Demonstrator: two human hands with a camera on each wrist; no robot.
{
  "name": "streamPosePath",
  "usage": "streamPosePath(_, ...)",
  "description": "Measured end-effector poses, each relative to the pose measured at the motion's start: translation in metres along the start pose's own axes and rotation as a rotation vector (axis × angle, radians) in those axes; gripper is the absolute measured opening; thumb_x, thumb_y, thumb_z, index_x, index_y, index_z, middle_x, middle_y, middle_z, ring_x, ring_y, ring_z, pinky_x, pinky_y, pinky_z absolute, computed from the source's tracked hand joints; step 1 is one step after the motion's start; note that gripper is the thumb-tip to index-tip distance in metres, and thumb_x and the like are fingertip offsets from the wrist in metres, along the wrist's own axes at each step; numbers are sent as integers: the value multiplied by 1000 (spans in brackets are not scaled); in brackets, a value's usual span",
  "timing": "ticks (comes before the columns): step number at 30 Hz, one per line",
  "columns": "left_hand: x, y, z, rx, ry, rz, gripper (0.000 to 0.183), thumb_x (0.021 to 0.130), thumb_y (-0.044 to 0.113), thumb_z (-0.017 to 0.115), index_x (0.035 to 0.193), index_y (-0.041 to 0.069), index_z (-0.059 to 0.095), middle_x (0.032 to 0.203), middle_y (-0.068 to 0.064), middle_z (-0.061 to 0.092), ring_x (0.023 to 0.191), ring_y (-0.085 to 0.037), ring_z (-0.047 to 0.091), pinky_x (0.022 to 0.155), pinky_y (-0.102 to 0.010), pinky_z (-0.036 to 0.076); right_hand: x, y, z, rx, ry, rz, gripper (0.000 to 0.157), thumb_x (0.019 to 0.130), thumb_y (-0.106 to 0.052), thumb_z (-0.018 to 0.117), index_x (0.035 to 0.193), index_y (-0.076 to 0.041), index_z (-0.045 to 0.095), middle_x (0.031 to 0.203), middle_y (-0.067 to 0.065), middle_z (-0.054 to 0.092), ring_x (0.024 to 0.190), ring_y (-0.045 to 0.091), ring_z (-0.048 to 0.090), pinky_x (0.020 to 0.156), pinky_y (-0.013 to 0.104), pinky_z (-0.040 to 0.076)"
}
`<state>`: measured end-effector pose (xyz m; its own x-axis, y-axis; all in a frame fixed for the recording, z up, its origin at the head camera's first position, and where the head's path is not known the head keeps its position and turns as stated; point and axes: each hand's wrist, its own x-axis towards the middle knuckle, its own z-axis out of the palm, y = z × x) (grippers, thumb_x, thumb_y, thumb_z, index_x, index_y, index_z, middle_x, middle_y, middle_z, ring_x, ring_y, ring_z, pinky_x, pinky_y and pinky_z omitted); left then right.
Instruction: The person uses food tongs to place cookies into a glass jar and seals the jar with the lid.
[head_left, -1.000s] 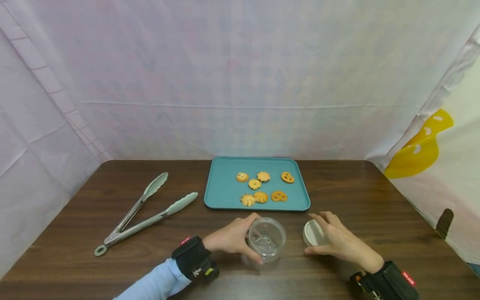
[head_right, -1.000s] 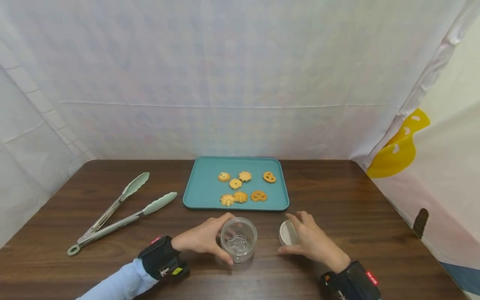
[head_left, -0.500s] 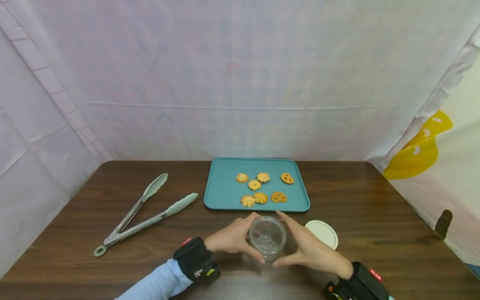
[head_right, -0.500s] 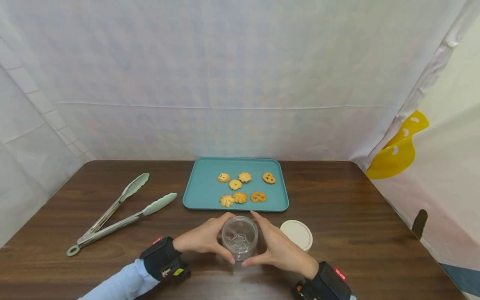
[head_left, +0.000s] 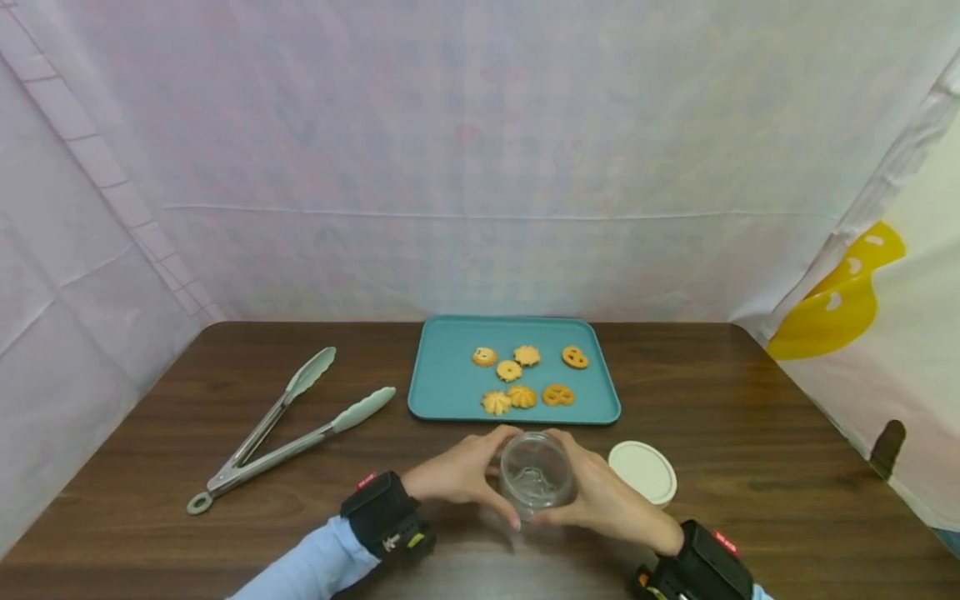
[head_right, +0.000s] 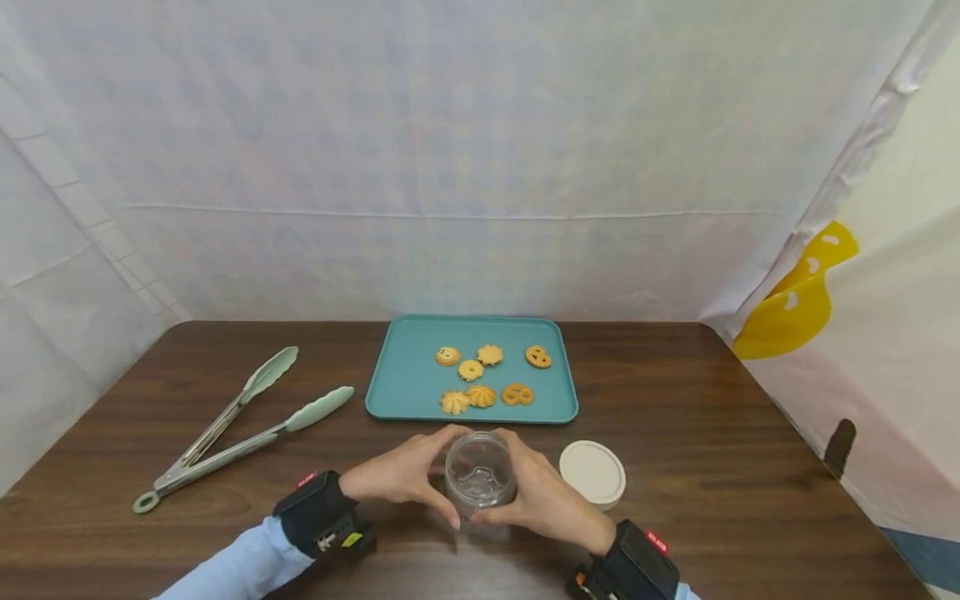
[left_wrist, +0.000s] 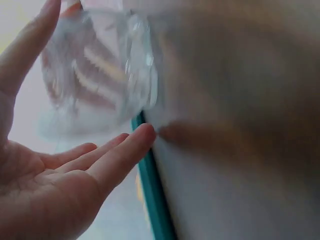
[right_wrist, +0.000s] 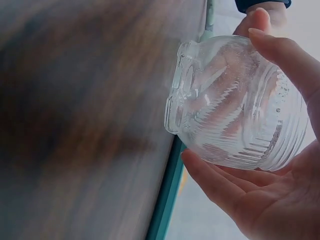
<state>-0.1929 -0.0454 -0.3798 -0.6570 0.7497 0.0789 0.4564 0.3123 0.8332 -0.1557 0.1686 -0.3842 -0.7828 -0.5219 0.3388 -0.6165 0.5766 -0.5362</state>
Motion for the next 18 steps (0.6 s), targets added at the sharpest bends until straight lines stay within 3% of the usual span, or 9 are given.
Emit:
streamPosePath(2, -6, -1, -10, -49, 9, -38, 88, 60, 16, 80, 131, -1, 32, 130, -24, 45, 111, -32, 50, 89, -36, 48, -1, -1, -1, -8, -5, 18, 84, 61, -49, 74, 122, -4, 38, 108, 13, 61, 94, 24, 58, 76, 46, 51)
streamPosePath(5, -20, -3, -32, -19, 85, -70, 85, 66, 21, 77, 133, -4, 31, 134, -29, 40, 111, -37, 49, 91, -45, 45, -1, -2, -1, -3, -12, 66, 88, 59, -51, 75, 122, -2, 38, 108, 15, 61, 94, 25, 58, 76, 47, 50)
streamPosePath(9, -45, -10, -65, 169, 254, -113, 80, 69, 29, 74, 132, -3, 35, 132, -31, 41, 111, -42, 47, 90, -51, 44, -3, -2, -2, 0, -12, 113, 87, 57, -51, 75, 120, -2, 39, 106, 15, 62, 93, 26, 58, 77, 47, 50)
streamPosePath(12, -66, -15, -87, 350, 349, -212, 82, 69, 31, 74, 131, -5, 35, 130, -33, 42, 112, -45, 43, 90, -56, 41, -3, -1, -1, 13, -15, 125, 88, 57, -51, 75, 120, -3, 39, 106, 15, 62, 93, 27, 57, 77, 48, 49)
streamPosePath(15, -88, -21, -107, 475, 389, -325, 87, 67, 31, 75, 130, -11, 32, 129, -37, 40, 113, -50, 39, 89, -60, 38, -3, -1, -1, 48, -31, 133, 89, 57, -51, 75, 122, -3, 37, 107, 16, 62, 95, 27, 57, 79, 48, 49)
streamPosePath(18, -108, -29, -123, 504, 394, -419, 97, 65, 34, 76, 130, -18, 24, 129, -45, 32, 115, -56, 29, 90, -66, 33, -4, 0, 0, 78, -46, 143, 89, 58, -51, 75, 123, -4, 36, 108, 16, 61, 96, 26, 57, 79, 48, 48)
